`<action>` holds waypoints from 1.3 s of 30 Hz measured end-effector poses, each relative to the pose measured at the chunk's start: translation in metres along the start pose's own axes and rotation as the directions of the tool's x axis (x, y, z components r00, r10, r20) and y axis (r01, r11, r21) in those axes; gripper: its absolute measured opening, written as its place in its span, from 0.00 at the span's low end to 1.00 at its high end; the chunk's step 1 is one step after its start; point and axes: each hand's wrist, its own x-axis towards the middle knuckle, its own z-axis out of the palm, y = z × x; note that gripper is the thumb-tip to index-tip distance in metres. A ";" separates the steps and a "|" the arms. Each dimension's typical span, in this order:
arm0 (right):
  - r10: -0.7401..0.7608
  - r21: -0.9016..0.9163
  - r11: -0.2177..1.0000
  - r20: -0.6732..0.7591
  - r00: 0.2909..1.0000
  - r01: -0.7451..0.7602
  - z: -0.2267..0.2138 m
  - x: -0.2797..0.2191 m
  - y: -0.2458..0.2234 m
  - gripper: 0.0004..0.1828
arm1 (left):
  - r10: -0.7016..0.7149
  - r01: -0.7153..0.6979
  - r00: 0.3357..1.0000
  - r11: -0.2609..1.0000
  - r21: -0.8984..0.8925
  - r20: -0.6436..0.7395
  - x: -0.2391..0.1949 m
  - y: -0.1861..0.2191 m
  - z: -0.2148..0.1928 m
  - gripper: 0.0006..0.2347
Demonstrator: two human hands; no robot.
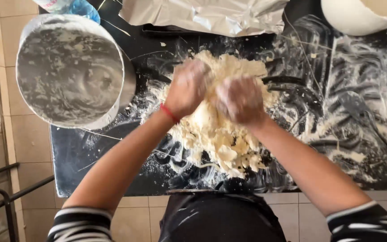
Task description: Manually kneading dough on a countertop covered in flour.
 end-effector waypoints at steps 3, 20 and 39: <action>-0.104 -0.142 0.987 -0.170 0.980 0.080 -0.005 -0.049 -0.025 0.14 | 0.049 -0.053 0.998 0.974 -0.219 -0.025 -0.039 0.022 0.023 0.15; 0.302 0.275 0.894 0.216 0.928 -0.355 -0.071 -0.070 -0.023 0.15 | 0.135 -0.141 0.990 0.977 -0.159 -0.049 -0.114 0.026 0.038 0.12; 0.516 0.165 0.736 0.490 0.703 -0.656 0.031 0.002 -0.005 0.21 | -0.482 0.489 0.850 0.872 0.024 0.214 -0.034 0.005 0.064 0.17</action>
